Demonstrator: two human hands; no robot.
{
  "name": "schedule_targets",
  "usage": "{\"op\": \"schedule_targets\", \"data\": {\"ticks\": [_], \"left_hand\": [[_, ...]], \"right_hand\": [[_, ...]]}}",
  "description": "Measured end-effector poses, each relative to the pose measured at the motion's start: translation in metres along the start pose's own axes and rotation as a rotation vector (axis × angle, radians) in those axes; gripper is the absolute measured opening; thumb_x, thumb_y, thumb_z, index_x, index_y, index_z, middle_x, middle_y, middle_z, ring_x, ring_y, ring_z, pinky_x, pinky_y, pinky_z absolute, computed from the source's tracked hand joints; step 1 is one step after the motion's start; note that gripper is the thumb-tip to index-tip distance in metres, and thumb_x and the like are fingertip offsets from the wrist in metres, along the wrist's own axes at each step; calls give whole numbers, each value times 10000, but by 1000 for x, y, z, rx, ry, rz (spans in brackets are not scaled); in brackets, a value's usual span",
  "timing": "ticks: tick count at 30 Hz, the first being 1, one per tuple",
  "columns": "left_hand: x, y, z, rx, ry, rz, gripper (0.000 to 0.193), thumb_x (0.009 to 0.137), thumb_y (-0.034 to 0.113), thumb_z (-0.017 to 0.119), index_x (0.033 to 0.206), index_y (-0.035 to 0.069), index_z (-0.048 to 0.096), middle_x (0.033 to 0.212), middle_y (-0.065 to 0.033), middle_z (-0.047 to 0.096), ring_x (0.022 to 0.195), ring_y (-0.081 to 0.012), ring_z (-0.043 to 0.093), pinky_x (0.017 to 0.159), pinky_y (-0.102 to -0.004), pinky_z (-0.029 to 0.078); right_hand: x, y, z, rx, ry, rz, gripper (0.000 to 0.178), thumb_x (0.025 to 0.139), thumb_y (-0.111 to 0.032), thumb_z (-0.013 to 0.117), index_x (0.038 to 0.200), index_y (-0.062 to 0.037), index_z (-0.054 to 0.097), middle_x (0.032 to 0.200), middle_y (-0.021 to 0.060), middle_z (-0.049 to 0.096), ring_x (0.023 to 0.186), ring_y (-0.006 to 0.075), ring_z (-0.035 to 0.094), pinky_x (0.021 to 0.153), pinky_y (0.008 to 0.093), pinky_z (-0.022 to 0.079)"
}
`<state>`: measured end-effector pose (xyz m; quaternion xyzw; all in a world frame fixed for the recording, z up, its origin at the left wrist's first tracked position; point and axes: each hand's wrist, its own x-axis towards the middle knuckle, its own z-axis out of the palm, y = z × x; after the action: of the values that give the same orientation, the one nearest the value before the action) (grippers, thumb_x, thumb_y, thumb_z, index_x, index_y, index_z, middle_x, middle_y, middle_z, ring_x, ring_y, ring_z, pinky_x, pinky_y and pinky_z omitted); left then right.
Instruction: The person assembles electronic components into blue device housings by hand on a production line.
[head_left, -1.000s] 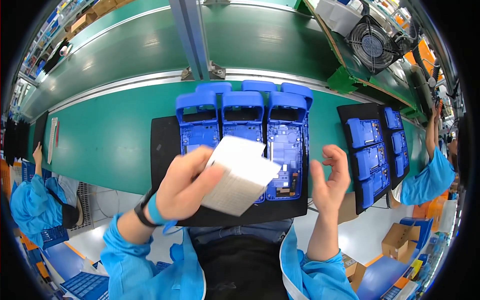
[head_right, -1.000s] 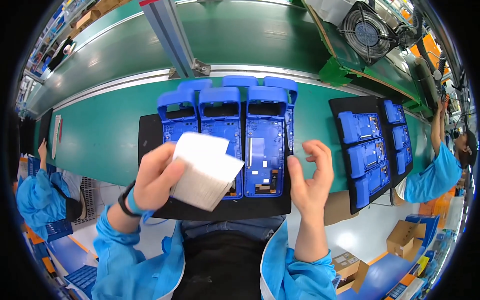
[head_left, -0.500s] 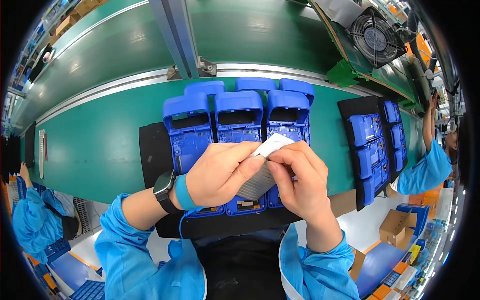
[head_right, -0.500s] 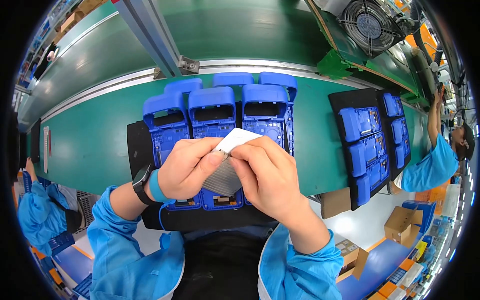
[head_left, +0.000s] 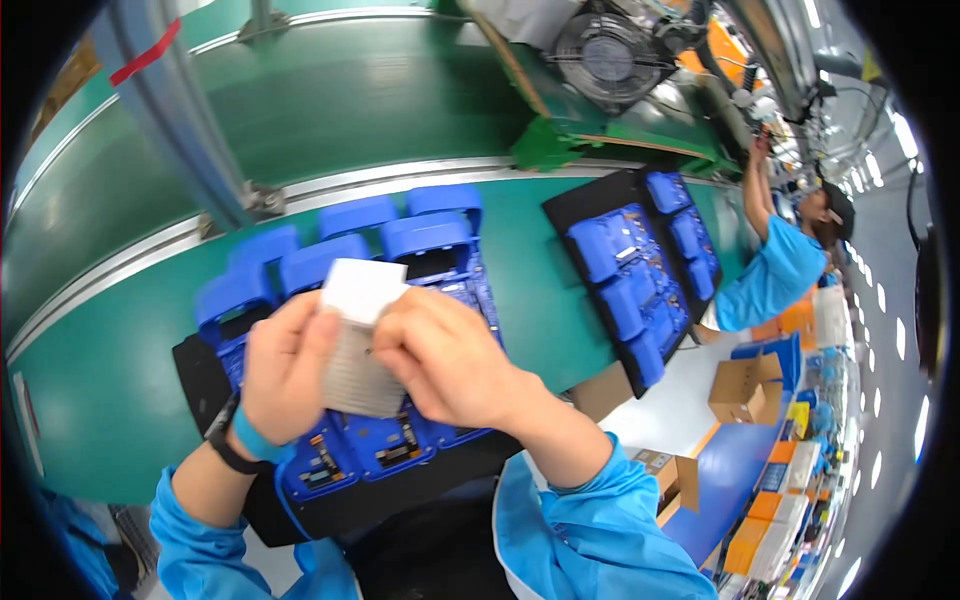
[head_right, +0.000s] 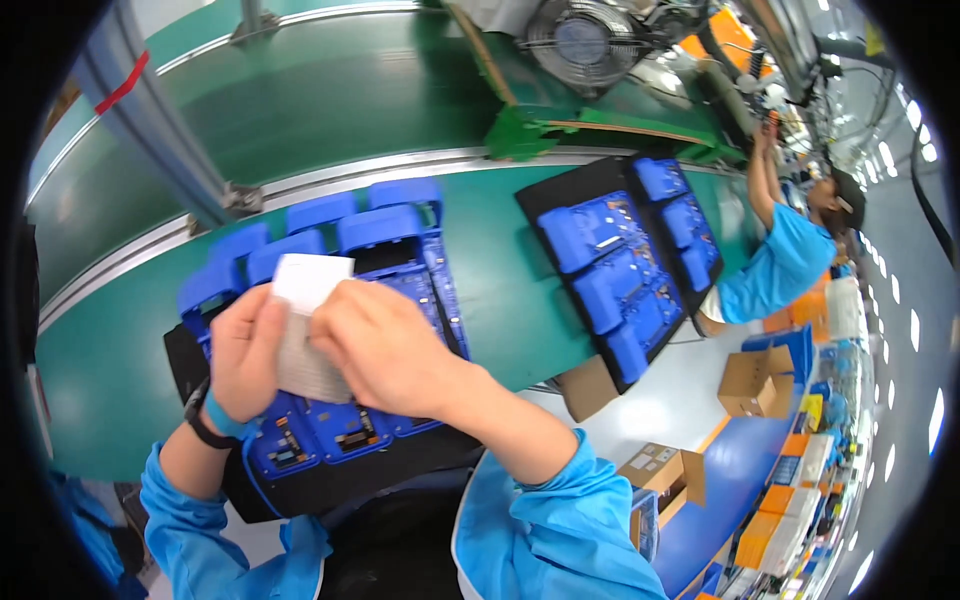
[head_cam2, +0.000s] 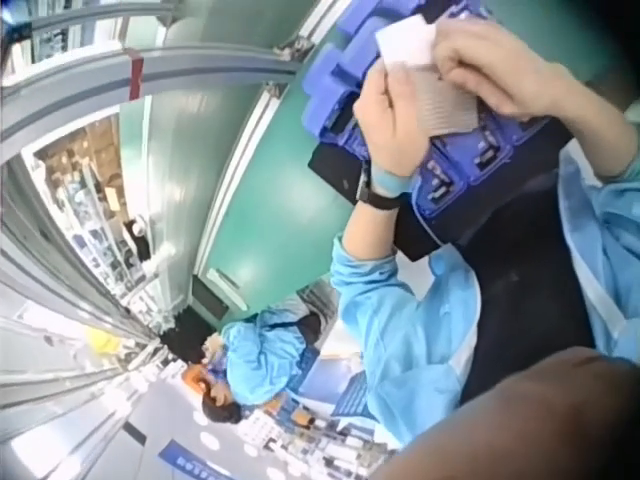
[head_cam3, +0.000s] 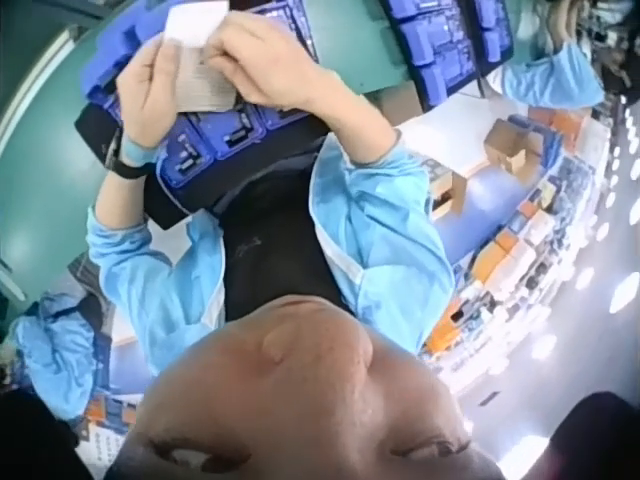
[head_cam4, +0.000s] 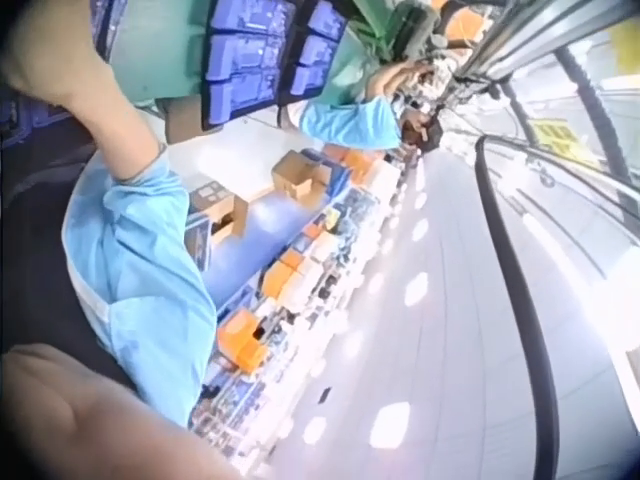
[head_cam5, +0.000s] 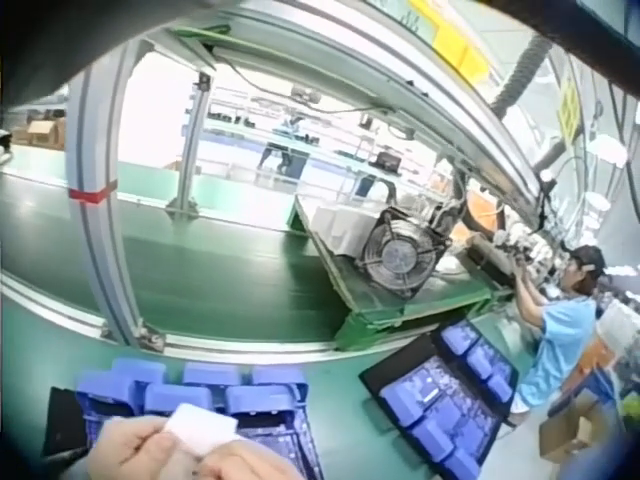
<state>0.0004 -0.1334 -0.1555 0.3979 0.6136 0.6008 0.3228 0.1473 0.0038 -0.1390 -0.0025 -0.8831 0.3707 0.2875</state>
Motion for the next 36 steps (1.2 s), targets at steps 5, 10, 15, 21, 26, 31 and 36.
{"op": "schedule_targets", "data": {"ticks": [5,10,15,21,26,31,36], "left_hand": [[-11,-6,-19,-7,182,181,375,1067,156,435,1391,-32,430,1101,-113,688,991,-116,623,902,-249,464],[-5,-33,-39,-74,264,247,387,1067,113,426,1432,-4,371,1113,-120,682,1055,-129,612,958,-252,432],[-7,-27,-38,81,253,291,331,1036,38,459,1358,-32,493,1297,-143,588,1159,-157,572,1004,-286,429],[5,-23,-22,44,143,460,600,878,-53,590,1442,-15,389,1304,-155,577,1191,-201,588,1011,-304,459],[1,-28,-31,149,70,475,618,887,-55,552,1470,-19,351,1357,-210,551,1242,-243,581,1031,-325,470],[2,-18,-1,-23,217,442,551,895,-31,579,1411,-50,389,1248,-164,605,1137,-189,610,961,-286,478],[-4,-22,6,-178,289,365,496,895,-14,581,1362,-67,421,1175,-137,627,1072,-163,608,924,-272,462]], "right_hand": [[-10,-8,-35,70,-99,120,114,869,33,635,917,-25,549,860,111,555,749,291,551,674,363,468],[-37,-6,-51,-15,-298,218,118,858,31,645,900,-29,552,863,116,554,775,307,574,686,386,478],[-48,4,-53,-135,-420,187,170,807,27,686,924,-26,575,889,132,572,848,335,594,720,412,502],[-45,3,-58,-190,-493,242,155,810,62,672,910,-19,585,897,117,595,820,315,589,720,383,498],[-45,5,-51,-214,-582,209,170,800,73,681,902,-18,579,884,109,585,788,305,589,683,377,496],[-40,-2,-45,-254,-661,170,194,776,59,706,899,-20,579,876,108,586,770,305,594,645,386,495],[-38,0,-43,-279,-717,153,192,777,45,710,901,-22,578,869,109,582,775,307,592,646,392,492]]}}
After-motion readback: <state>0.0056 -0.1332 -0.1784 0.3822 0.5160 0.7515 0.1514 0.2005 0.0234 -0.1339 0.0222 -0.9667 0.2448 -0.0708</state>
